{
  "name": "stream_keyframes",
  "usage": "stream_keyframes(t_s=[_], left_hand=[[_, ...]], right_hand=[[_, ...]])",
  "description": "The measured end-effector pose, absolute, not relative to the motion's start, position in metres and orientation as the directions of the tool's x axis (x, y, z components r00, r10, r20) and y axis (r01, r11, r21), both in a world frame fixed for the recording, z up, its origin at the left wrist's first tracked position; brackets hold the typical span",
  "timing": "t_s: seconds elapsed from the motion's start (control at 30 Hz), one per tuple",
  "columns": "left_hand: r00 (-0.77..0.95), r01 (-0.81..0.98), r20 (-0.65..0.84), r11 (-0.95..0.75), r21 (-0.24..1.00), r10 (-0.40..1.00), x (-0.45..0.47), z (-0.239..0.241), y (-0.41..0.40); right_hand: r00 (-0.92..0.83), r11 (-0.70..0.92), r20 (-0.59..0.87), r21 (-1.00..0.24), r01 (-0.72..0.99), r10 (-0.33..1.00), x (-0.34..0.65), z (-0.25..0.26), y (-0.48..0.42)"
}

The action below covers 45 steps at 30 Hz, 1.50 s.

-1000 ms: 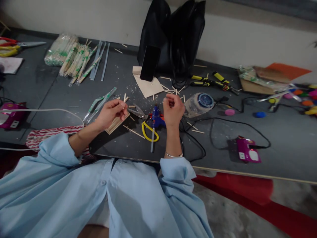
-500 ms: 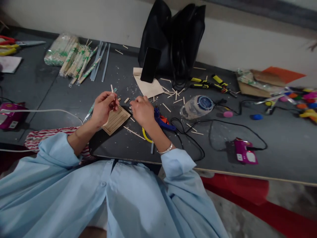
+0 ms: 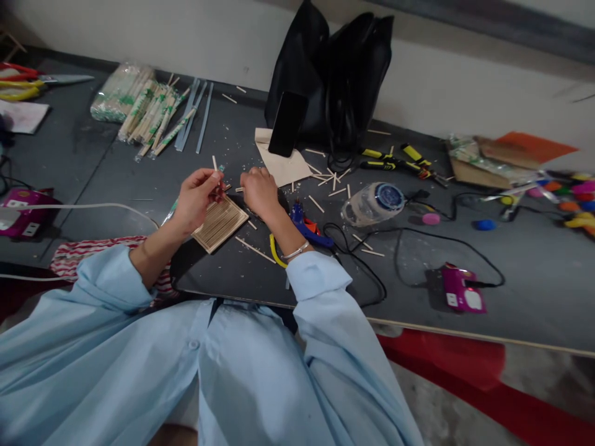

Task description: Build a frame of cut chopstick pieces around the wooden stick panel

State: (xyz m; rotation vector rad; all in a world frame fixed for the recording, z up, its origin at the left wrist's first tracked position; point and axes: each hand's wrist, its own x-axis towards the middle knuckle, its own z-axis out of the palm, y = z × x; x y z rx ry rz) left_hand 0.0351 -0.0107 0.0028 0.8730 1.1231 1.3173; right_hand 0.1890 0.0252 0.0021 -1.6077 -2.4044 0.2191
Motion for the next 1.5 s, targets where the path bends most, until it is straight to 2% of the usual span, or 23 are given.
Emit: stream_keyframes(t_s=[0.1,0.23,0.43,0.53,0.63,0.7,0.83,0.93,1.0,1.07,1.17,1.23,1.27,1.37,1.5], left_hand=[[-0.044,-0.31,-0.129,0.109,0.945,0.991,0.036,0.001,-0.012],[0.114,-0.309,-0.175,0.202,0.929,0.978,0.038,0.003,-0.016],[0.338,-0.225,-0.186,0.271,0.936,0.923,0.04,0.006,-0.024],[0.501,-0.188,-0.241,0.377,0.907,0.831,0.039,0.005,-0.028],[0.572,-0.199,-0.251,0.429,0.881,0.781,0.038,0.004,-0.029],[0.54,-0.257,-0.23,0.419,0.871,0.81,0.038,0.005,-0.028],[0.42,-0.38,-0.225,0.395,0.837,0.879,0.037,0.009,-0.026],[0.424,-0.416,-0.254,0.436,0.798,0.869,0.038,0.012,-0.027],[0.437,-0.436,-0.262,0.458,0.775,0.86,0.038,0.013,-0.028],[0.431,-0.45,-0.269,0.464,0.763,0.861,0.039,0.014,-0.03],[0.422,-0.448,-0.284,0.47,0.761,0.861,0.041,0.016,-0.033],[0.426,-0.435,-0.299,0.483,0.76,0.854,0.042,0.017,-0.034],[0.432,-0.428,-0.309,0.494,0.757,0.847,0.043,0.018,-0.034],[0.449,-0.413,-0.345,0.534,0.738,0.824,0.043,0.016,-0.034],[0.478,-0.416,-0.363,0.57,0.708,0.8,0.044,0.011,-0.033]], right_hand=[[-0.343,0.371,0.143,-0.402,0.837,0.928,0.195,0.015,0.012],[-0.33,0.368,0.189,-0.669,0.646,0.925,0.209,0.035,-0.018],[-0.261,0.288,0.167,-0.788,0.545,0.951,0.227,0.035,-0.045],[-0.232,0.254,0.153,-0.824,0.506,0.961,0.23,0.027,-0.047],[-0.216,0.269,0.178,-0.798,0.539,0.96,0.231,0.023,-0.049],[-0.158,0.275,0.226,-0.726,0.631,0.961,0.231,0.021,-0.053],[-0.193,0.267,0.199,-0.478,0.837,0.961,0.226,0.009,-0.064],[-0.244,0.284,0.16,-0.318,0.905,0.956,0.216,-0.006,-0.071],[-0.214,0.254,0.161,-0.301,0.919,0.964,0.211,-0.012,-0.073],[-0.156,0.204,0.149,-0.396,0.895,0.976,0.211,-0.012,-0.072],[-0.046,0.133,0.14,-0.714,0.687,0.989,0.214,-0.001,-0.068],[0.038,0.085,0.113,-0.896,0.435,0.993,0.216,0.008,-0.066],[0.075,0.057,0.084,-0.949,0.309,0.994,0.215,0.012,-0.065],[0.112,-0.022,-0.018,-0.999,0.037,0.994,0.212,0.017,-0.064],[0.096,-0.09,-0.099,-0.991,-0.096,0.99,0.209,0.012,-0.064]])
